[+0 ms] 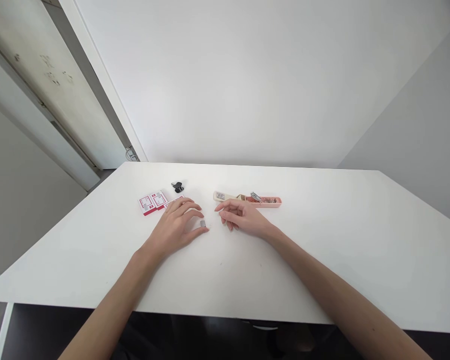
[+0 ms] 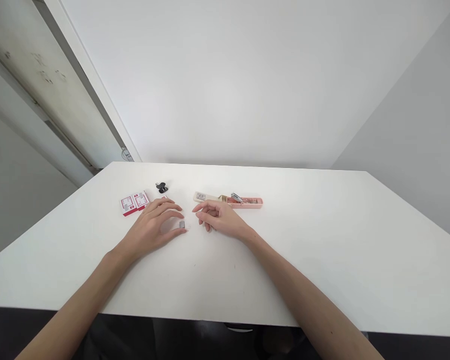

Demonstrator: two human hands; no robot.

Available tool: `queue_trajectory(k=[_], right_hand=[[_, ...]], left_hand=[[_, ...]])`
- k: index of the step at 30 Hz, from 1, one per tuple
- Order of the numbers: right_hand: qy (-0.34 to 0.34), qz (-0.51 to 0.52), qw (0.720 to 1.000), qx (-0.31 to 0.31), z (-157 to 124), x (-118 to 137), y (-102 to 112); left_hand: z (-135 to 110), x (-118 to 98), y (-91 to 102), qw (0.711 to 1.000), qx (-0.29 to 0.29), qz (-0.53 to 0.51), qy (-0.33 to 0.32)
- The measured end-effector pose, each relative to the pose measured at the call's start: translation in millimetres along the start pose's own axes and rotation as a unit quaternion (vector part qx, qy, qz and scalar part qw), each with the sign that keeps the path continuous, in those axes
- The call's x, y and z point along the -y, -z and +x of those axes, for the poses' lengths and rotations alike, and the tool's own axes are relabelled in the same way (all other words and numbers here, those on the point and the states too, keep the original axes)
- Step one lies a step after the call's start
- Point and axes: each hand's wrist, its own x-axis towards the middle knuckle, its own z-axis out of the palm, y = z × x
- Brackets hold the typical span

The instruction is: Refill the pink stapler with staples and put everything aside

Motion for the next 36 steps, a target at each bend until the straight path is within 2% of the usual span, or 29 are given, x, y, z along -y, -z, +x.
queue_trajectory(k=[5,7,13,19,27,33,36], right_hand=[[0.000,-0.009,1.000,-0.001,-1,2,-1],[0.003,-0.012,1.000,0.001,-1,3,-1],[0.005,-0.017,1.000,-0.001,-1,3,-1],[0.006,-0.011,1.000,0.001,0,1,-2],[0.020,-0.022,1.000,0.010,-1,5,-1],[0.017,0.081,0.993,0.090,0,11,-11],[0.011,0.115,0.990,0.085,0,10,-14]], left_hand=[[2,-2,-2.7,0.999,-0.028,-0.020,-0.014],[3,-4,-3.7,0.999,-0.039,-0.024,-0.008],[5,-7,-6.1,0.999,-0.020,-0.027,0.013],[4,-7,-7.8,0.997,-0.045,-0.035,0.048],[11,-25,-3.4,0.977,-0.107,-0.158,0.098],[13,-40,-1.9,0.960,-0.125,-0.228,0.102],[12,-42,-2.3,0.959,-0.123,-0.229,0.110]])
